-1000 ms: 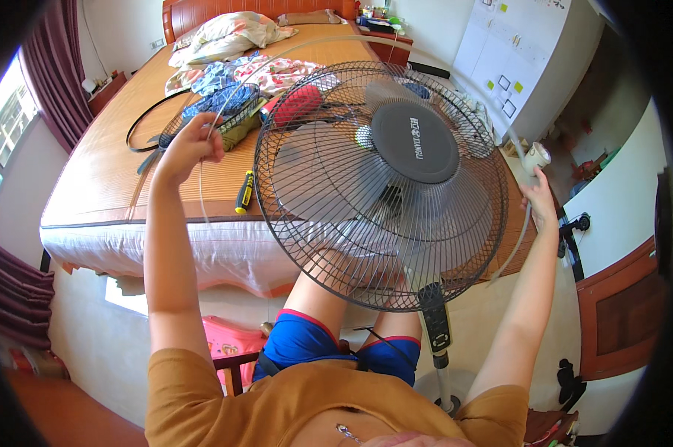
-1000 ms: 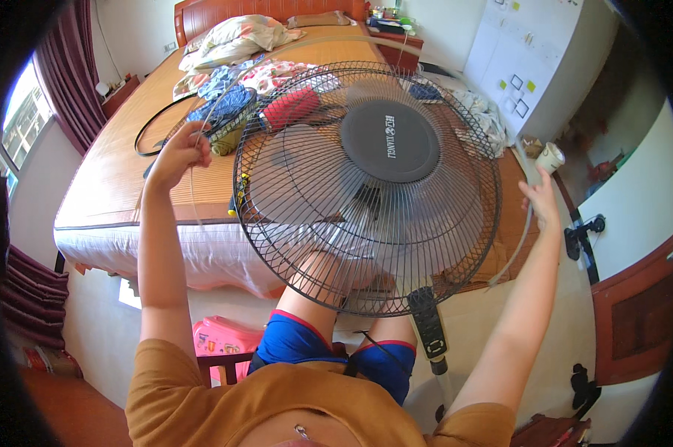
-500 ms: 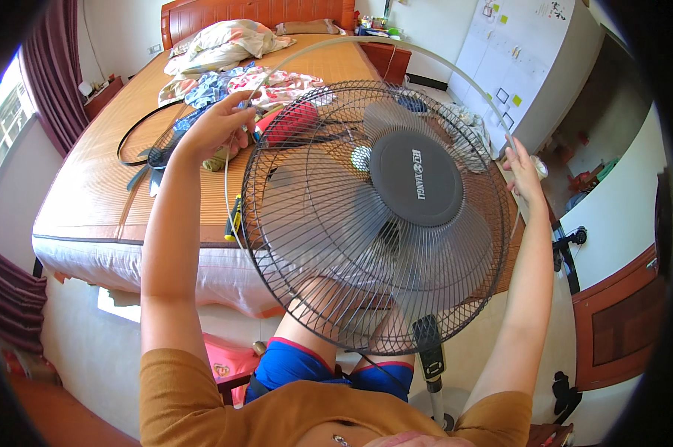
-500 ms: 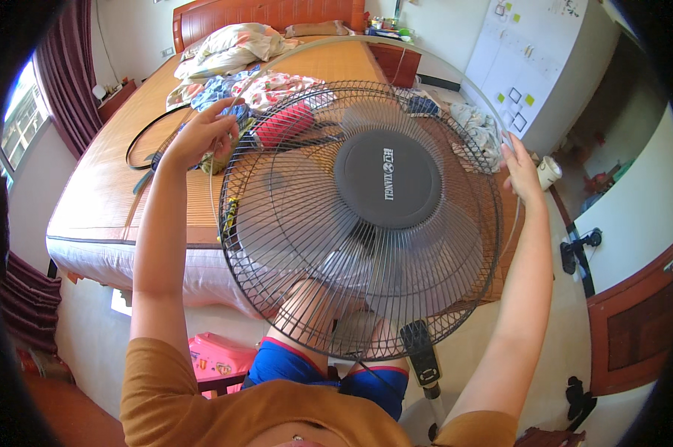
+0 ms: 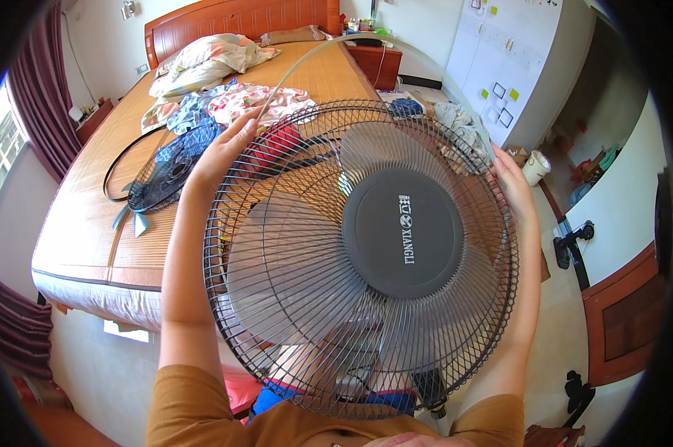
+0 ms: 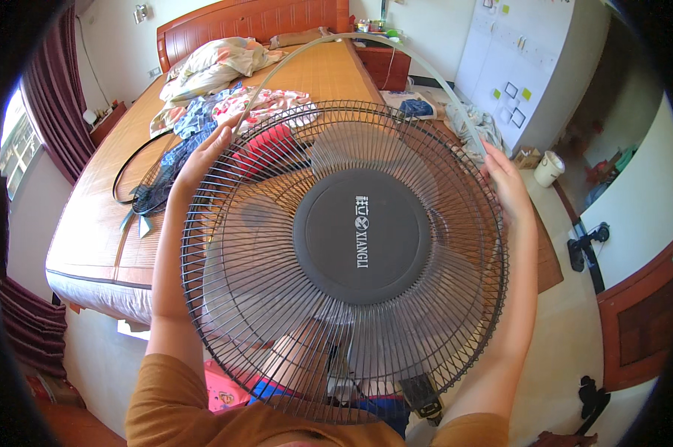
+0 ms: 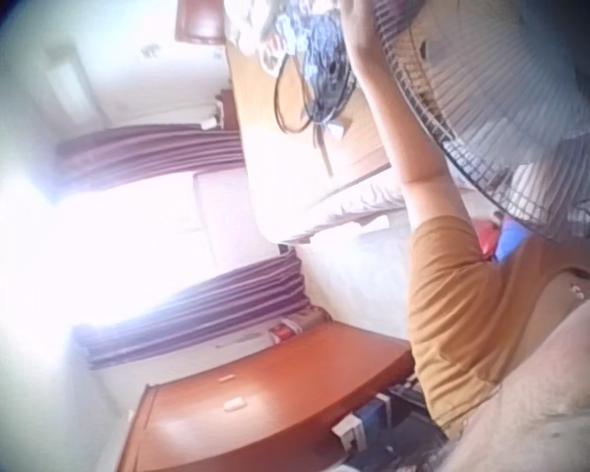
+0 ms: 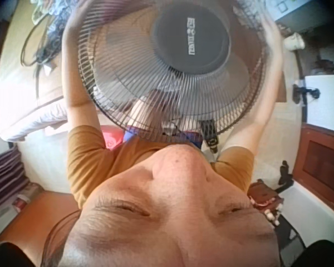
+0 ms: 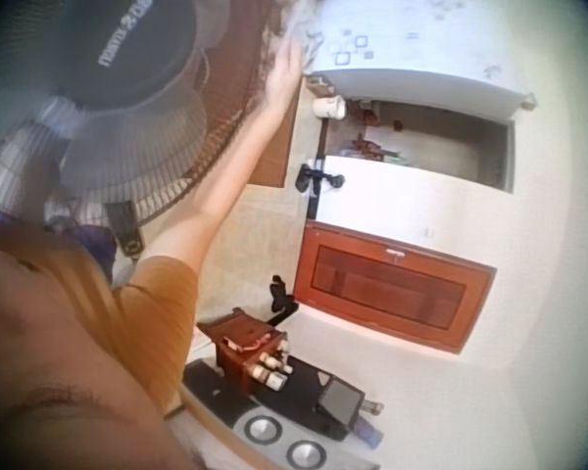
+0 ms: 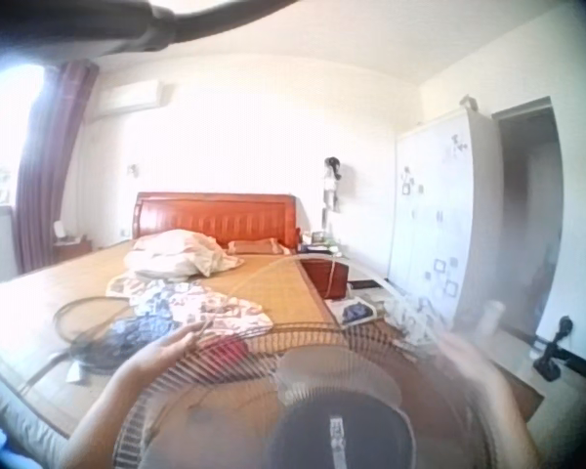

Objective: The person removes a circular guard ring from a fan's mesh cover by hand. They use a screwdriver to manipulate a screw on the fan's frame while handling the plastic ring and metal mesh guards.

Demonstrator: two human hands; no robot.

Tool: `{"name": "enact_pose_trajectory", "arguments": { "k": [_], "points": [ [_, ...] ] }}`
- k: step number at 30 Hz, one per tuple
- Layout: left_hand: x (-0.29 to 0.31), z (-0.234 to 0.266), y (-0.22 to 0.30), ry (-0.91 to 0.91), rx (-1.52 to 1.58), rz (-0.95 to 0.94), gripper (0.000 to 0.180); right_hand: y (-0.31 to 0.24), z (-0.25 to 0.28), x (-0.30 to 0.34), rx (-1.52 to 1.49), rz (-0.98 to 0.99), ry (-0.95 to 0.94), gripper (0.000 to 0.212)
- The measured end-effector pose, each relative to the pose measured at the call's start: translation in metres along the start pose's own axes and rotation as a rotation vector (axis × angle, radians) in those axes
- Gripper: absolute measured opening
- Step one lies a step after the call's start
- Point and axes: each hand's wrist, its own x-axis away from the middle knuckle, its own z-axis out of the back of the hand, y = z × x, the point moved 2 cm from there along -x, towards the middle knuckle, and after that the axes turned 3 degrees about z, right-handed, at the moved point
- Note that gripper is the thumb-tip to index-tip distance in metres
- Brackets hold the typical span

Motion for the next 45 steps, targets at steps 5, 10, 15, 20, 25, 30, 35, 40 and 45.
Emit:
{"name": "enact_pose_trajectory", "arguments": {
  "k": [5, 10, 15, 20, 25, 30, 35, 40, 45],
  "points": [
    [0.009, -0.002, 0.002, 0.047, 0.050, 0.063, 0.043, -0.014, 0.011, 0.024, 0.049, -0.213, 0.004, 0.033],
    [0.012, -0.005, 0.004, 0.024, 0.164, 0.127, 0.036, -0.003, 0.015, 0.041, -0.040, -0.100, -0.054, 0.031],
    [0.014, 0.001, 0.001, 0.078, 0.077, 0.219, 0.034, -0.025, -0.002, 0.045, -0.003, -0.161, -0.028, 0.032],
    [0.018, -0.007, 0.012, 0.081, 0.095, 0.335, 0.032, -0.015, 0.006, 0.051, 0.061, -0.212, -0.081, 0.029],
    [0.032, 0.008, 0.008, 0.203, 0.147, 0.432, 0.031, -0.017, 0.019, 0.066, 0.100, -0.227, -0.079, 0.029],
    [0.048, 0.021, -0.009, 0.215, 0.019, 0.403, 0.030, -0.018, 0.024, 0.072, 0.209, -0.190, -0.069, 0.029],
    [0.049, 0.034, -0.021, 0.163, 0.028, 0.395, 0.030, -0.020, 0.018, 0.069, 0.256, -0.213, -0.066, 0.030],
    [0.062, 0.021, -0.014, 0.248, 0.038, 0.492, 0.031, -0.016, 0.025, 0.077, 0.238, -0.226, -0.064, 0.029],
    [0.056, 0.024, -0.001, 0.237, 0.155, 0.409, 0.034, -0.011, 0.031, 0.077, 0.255, -0.237, -0.036, 0.030]
  ]
}}
